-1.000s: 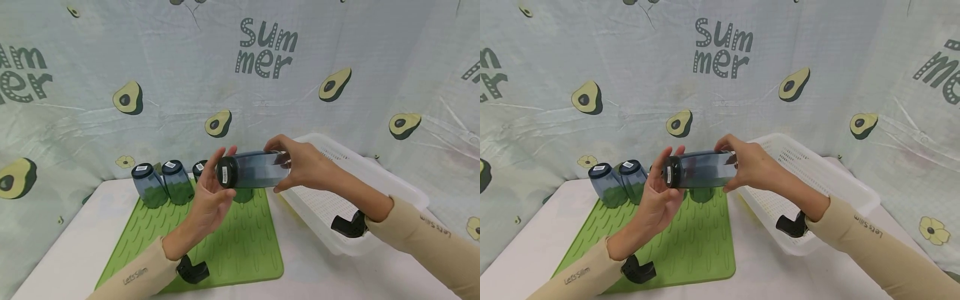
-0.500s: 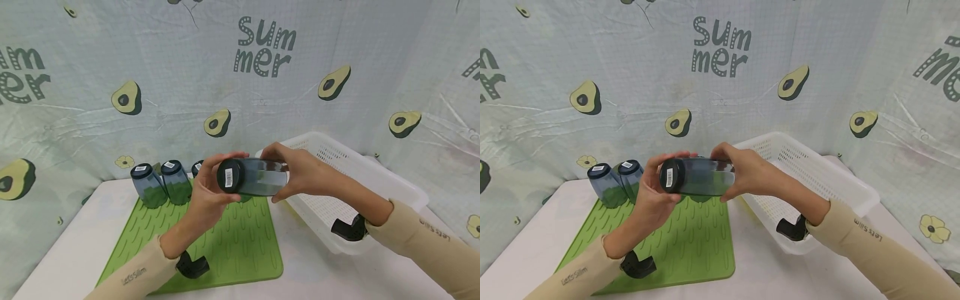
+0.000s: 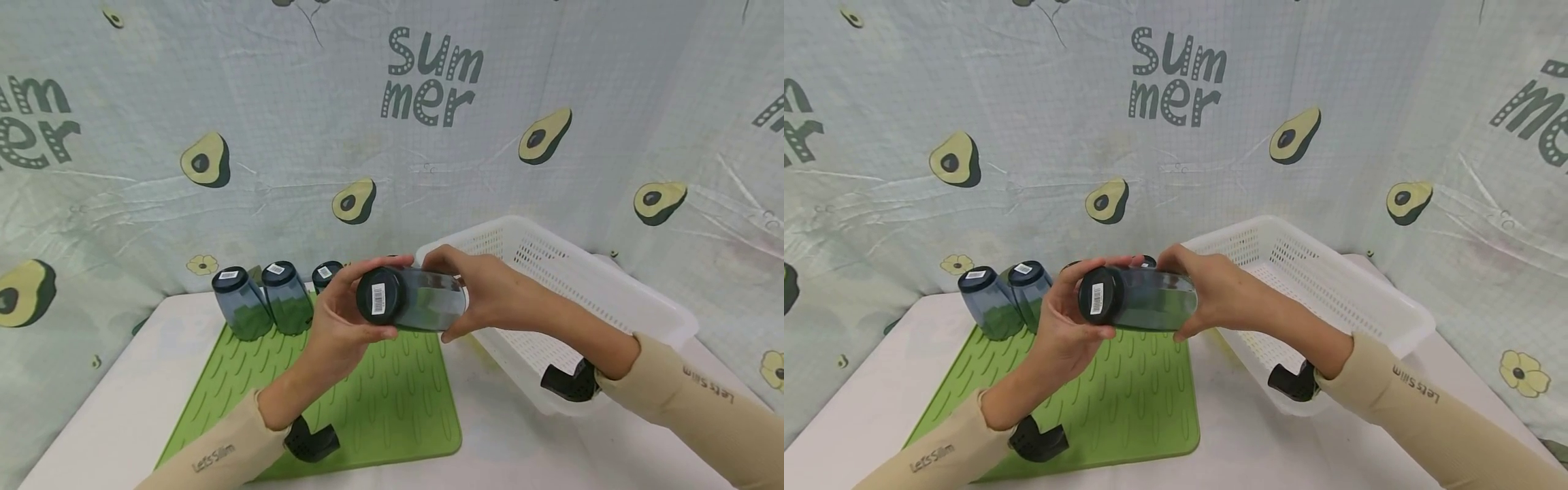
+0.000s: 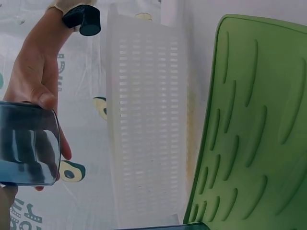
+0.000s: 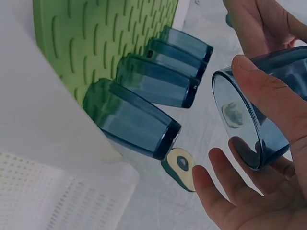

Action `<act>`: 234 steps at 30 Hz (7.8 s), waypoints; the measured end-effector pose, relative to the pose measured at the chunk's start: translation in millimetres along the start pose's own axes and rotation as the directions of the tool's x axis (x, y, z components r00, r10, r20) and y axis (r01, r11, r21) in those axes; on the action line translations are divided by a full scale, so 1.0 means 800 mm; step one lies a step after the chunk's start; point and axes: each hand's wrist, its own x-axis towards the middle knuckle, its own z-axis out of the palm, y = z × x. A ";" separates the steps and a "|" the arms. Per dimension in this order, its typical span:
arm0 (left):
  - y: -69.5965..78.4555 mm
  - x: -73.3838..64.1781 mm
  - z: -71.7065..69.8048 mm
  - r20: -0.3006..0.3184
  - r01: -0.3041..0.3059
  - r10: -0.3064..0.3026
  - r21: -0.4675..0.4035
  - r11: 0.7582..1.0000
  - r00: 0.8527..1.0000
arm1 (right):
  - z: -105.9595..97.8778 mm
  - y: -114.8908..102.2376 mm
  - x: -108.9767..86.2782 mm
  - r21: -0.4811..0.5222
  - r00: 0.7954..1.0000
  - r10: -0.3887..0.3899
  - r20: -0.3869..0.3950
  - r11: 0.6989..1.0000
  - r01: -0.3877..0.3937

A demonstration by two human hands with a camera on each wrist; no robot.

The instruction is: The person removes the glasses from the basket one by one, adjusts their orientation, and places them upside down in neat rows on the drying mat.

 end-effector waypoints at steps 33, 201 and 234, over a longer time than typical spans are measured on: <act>0.040 -0.012 0.009 -0.183 0.064 -0.049 0.073 0.995 0.982 | -0.001 -0.019 -0.017 -0.225 0.985 0.110 0.131 0.971 -0.078; 0.165 -0.133 -0.189 -0.742 0.722 -0.250 0.420 0.550 0.622 | 0.029 0.012 -0.168 -0.373 0.984 0.082 -0.157 0.918 -0.136; 0.172 -0.126 -0.190 -0.686 0.792 -0.429 0.597 0.131 0.588 | 0.050 0.002 -0.167 -0.440 0.989 -0.033 -0.145 0.897 -0.035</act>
